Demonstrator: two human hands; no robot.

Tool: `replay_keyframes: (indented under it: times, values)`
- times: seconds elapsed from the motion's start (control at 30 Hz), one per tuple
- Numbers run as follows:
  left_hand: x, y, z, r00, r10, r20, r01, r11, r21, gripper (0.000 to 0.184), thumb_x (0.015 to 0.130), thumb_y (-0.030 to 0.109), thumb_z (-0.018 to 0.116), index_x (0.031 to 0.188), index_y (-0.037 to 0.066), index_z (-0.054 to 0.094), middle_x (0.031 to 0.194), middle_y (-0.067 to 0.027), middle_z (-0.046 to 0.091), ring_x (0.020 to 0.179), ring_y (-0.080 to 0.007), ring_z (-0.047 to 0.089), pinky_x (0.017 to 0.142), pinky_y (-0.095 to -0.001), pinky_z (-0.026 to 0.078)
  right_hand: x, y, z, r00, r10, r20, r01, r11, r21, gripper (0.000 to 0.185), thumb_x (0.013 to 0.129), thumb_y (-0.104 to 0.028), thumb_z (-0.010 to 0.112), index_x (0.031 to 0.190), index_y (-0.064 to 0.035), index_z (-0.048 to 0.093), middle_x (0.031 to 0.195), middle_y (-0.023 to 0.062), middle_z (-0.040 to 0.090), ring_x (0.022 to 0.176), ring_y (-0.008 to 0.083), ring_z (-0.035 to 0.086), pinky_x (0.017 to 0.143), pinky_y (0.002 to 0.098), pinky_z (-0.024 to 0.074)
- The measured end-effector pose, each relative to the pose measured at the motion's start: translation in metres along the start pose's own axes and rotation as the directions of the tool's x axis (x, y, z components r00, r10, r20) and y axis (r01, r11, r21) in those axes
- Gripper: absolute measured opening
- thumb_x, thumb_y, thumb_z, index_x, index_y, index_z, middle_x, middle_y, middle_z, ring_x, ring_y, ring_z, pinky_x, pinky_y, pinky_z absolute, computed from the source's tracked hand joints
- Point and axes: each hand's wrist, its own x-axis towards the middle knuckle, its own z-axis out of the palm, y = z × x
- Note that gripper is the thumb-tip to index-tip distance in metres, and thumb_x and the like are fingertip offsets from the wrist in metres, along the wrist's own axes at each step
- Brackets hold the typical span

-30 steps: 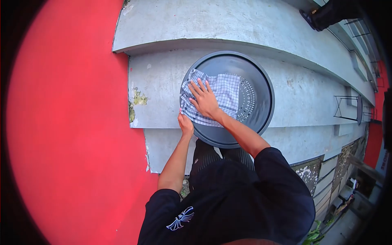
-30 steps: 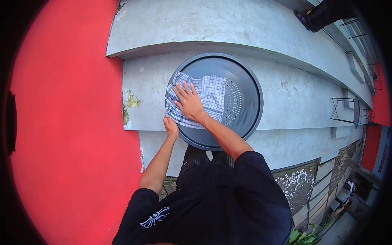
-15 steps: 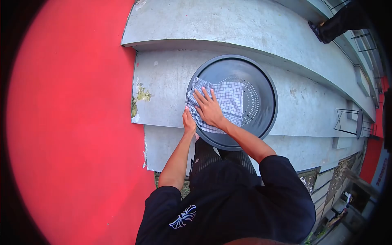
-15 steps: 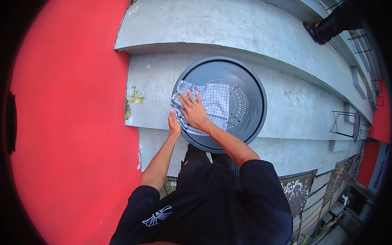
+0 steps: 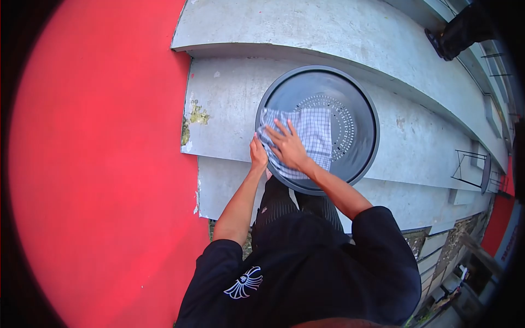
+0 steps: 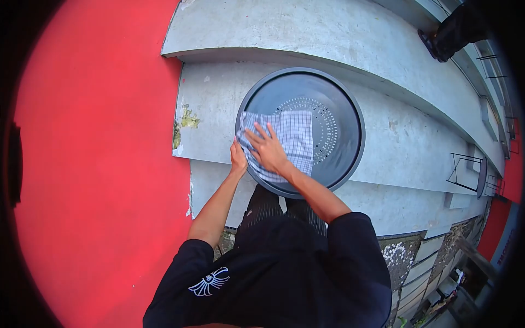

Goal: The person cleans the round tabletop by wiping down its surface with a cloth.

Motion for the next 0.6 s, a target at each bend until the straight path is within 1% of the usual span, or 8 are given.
replay_keyframes:
  times: [0.07, 0.2, 0.23, 0.27, 0.33, 0.47, 0.5, 0.6]
  values:
    - [0.005, 0.001, 0.001, 0.998, 0.043, -0.042, -0.042, 0.999, 0.018, 0.067, 0.114, 0.048, 0.034, 0.133, -0.011, 0.059, 0.129, -0.0252, 0.066, 0.122, -0.0323, 0.060, 0.108, -0.0392, 0.043, -0.043, -0.019, -0.010, 0.971, -0.012, 0.238, 0.025, 0.998, -0.052, 0.059, 0.097, -0.031, 0.066, 0.151, -0.0097, 0.055, 0.165, 0.0029, 0.043, 0.158, 0.0312, 0.027, 0.130, 0.0578, 0.0148]
    - [0.008, -0.009, 0.003, 0.997, 0.044, -0.063, -0.039, 0.996, 0.078, 0.068, 0.114, 0.048, 0.034, 0.134, -0.012, 0.058, 0.132, -0.0273, 0.065, 0.124, -0.0335, 0.059, 0.109, -0.0393, 0.042, -0.079, -0.012, -0.018, 0.960, -0.086, 0.267, 0.099, 0.994, -0.036, 0.063, 0.096, -0.032, 0.066, 0.155, -0.0144, 0.051, 0.167, 0.0012, 0.040, 0.159, 0.0298, 0.026, 0.130, 0.0579, 0.0141]
    - [0.011, -0.008, -0.004, 0.999, -0.010, 0.038, 0.007, 0.998, 0.070, 0.069, 0.114, 0.049, 0.034, 0.137, -0.012, 0.057, 0.137, -0.0291, 0.063, 0.130, -0.0359, 0.058, 0.112, -0.0395, 0.041, -0.069, -0.002, -0.024, 0.962, -0.115, 0.247, 0.122, 0.992, -0.011, 0.065, 0.096, -0.032, 0.066, 0.157, -0.0171, 0.049, 0.168, 0.0004, 0.038, 0.159, 0.0294, 0.026, 0.130, 0.0578, 0.0140]
    - [0.011, -0.009, -0.003, 0.999, -0.007, 0.035, 0.005, 0.998, 0.070, 0.069, 0.114, 0.049, 0.034, 0.137, -0.012, 0.057, 0.137, -0.0291, 0.063, 0.130, -0.0359, 0.058, 0.112, -0.0395, 0.041, -0.054, 0.008, -0.028, 0.964, -0.147, 0.221, 0.148, 0.989, 0.013, 0.067, 0.096, -0.031, 0.066, 0.159, -0.0199, 0.046, 0.169, -0.0004, 0.037, 0.159, 0.0291, 0.026, 0.130, 0.0576, 0.0139]
    - [0.011, -0.021, -0.003, 0.999, 0.027, -0.041, -0.023, 0.995, 0.099, 0.069, 0.114, 0.048, 0.034, 0.141, -0.012, 0.054, 0.143, -0.0300, 0.059, 0.137, -0.0377, 0.054, 0.115, -0.0394, 0.039, -0.018, 0.031, -0.022, 0.996, -0.016, 0.085, 0.025, 0.995, -0.099, 0.066, 0.098, -0.029, 0.064, 0.160, -0.0232, 0.044, 0.169, -0.0008, 0.036, 0.158, 0.0294, 0.027, 0.129, 0.0594, 0.0150]
    - [0.016, -0.040, -0.001, 0.996, 0.071, -0.056, -0.067, 0.995, 0.070, 0.069, 0.115, 0.047, 0.033, 0.145, -0.013, 0.050, 0.149, -0.0300, 0.055, 0.142, -0.0370, 0.050, 0.119, -0.0384, 0.035, 0.045, 0.035, -0.008, 0.971, 0.205, -0.127, -0.226, 0.958, -0.179, 0.063, 0.098, -0.023, 0.063, 0.158, -0.0136, 0.046, 0.170, 0.0038, 0.035, 0.157, 0.0339, 0.029, 0.128, 0.0616, 0.0166]
    - [0.005, -0.008, -0.003, 0.999, 0.046, -0.007, -0.045, 0.997, 0.056, 0.069, 0.115, 0.046, 0.033, 0.147, -0.013, 0.048, 0.150, -0.0301, 0.054, 0.143, -0.0366, 0.049, 0.120, -0.0379, 0.034, 0.042, 0.025, -0.002, 0.966, 0.196, -0.168, -0.221, 0.965, -0.143, 0.062, 0.097, -0.021, 0.063, 0.156, -0.0076, 0.048, 0.169, 0.0066, 0.036, 0.157, 0.0351, 0.029, 0.127, 0.0620, 0.0171]
    - [-0.003, 0.005, -0.003, 0.998, -0.040, 0.038, 0.038, 0.999, 0.029, 0.069, 0.115, 0.047, 0.033, 0.148, -0.012, 0.047, 0.152, -0.0294, 0.051, 0.144, -0.0359, 0.048, 0.121, -0.0380, 0.034, -0.001, -0.005, -0.001, 0.998, 0.066, -0.005, -0.066, 0.993, -0.102, 0.060, 0.096, -0.020, 0.064, 0.153, -0.0062, 0.052, 0.168, 0.0080, 0.037, 0.157, 0.0340, 0.029, 0.128, 0.0610, 0.0163]
